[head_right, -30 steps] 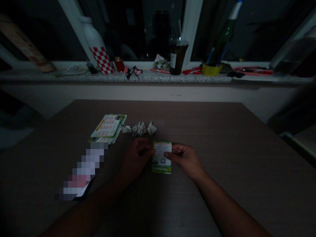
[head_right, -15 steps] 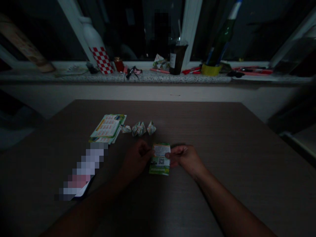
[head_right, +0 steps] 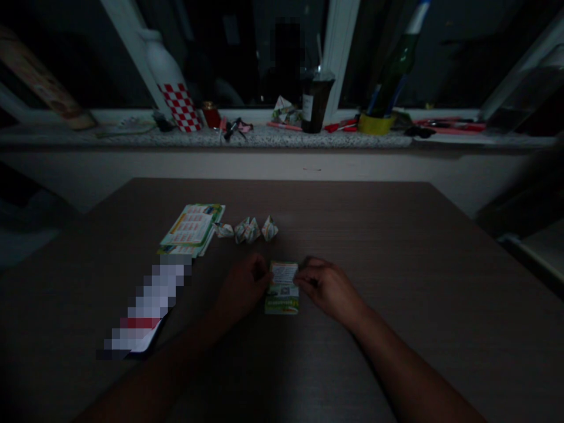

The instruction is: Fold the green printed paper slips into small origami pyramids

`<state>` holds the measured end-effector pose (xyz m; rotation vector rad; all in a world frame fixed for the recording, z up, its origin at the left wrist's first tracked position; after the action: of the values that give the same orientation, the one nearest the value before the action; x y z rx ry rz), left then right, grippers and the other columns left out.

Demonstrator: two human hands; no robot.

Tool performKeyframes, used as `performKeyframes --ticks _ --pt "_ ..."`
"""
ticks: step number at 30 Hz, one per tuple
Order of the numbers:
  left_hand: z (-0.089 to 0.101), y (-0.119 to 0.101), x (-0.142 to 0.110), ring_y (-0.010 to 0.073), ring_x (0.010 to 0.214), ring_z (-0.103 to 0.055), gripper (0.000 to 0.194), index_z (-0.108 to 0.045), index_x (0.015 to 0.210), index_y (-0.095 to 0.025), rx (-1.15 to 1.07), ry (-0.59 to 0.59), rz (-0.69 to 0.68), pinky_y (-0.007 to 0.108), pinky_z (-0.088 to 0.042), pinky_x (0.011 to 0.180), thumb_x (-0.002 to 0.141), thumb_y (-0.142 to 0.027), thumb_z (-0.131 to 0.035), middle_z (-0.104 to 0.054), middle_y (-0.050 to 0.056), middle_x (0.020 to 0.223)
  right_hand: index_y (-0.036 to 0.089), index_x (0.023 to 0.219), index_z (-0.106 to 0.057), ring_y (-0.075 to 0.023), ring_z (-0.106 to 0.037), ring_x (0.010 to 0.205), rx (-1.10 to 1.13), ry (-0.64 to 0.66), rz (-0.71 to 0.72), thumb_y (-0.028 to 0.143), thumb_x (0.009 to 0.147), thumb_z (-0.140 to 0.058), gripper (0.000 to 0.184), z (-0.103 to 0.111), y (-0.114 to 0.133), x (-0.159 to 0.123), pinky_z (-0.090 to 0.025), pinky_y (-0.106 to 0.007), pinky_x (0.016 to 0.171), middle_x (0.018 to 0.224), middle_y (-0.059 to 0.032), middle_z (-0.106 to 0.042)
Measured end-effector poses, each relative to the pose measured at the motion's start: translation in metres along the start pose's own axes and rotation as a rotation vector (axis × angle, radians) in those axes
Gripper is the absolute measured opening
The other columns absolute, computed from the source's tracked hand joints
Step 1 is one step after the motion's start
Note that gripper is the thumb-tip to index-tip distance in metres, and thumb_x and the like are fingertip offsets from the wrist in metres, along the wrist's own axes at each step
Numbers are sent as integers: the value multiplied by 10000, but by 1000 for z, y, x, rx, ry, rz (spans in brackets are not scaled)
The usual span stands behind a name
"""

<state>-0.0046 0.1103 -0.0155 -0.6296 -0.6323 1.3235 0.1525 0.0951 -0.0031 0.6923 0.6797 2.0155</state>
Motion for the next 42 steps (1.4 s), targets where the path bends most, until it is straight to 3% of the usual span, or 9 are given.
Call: performKeyframes --ticks 7,13,21,27,36,42 --pt "1 1 2 148 635 -532 90 -512 748 -197 4 9 26 252 -329 581 742 -207 -601 -571 -12 691 209 786 -722 -158 -593 687 -112 60 -2 242 874 -585 166 -6 -1 -1 -445 -278 639 765 -37 -628" --pt "1 0 1 145 652 -538 79 -502 749 -195 34 31 15 249 -349 588 755 -189 -581 -572 -13 707 185 849 -701 -149 -558 655 -132 100 -37 208 803 -668 61 -3 -1 0 -430 -268 619 721 -15 -590" --pt "1 1 2 144 657 -561 81 -514 756 -195 42 20 21 244 -370 578 758 -190 -594 -594 -14 713 200 998 -677 -179 -579 732 -156 140 -40 263 670 -796 355 -1 -2 -4 -460 -296 676 780 -8 -587" --pt "2 -1 1 140 649 -560 87 -517 763 -193 46 10 10 241 -373 577 750 -184 -603 -594 -16 718 208 1075 -659 -202 -588 779 -167 145 -6 270 651 -802 452 1 3 -6 -473 -316 705 819 -24 -611" --pt "0 2 2 144 662 -565 91 -509 754 -196 51 17 14 239 -375 579 748 -192 -600 -592 -14 721 185 1176 -594 -236 -604 865 -233 197 -63 299 589 -822 640 1 3 -4 -479 -353 762 968 -60 -646" --pt "1 1 0 149 663 -560 74 -516 767 -198 28 30 14 253 -381 596 754 -191 -589 -582 -17 713 183 1313 -513 -337 -546 1129 -255 223 -85 416 516 -846 895 -2 -3 -8 -416 -462 963 1218 -138 -593"
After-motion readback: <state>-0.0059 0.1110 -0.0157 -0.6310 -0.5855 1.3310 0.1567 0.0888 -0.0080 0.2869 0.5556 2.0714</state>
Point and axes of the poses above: each hand's wrist, its own x-axis towards the middle knuckle, its own z-axis out of the back of the hand, y = z × x, the point moved 9 cm from there along x, towards the middle knuckle
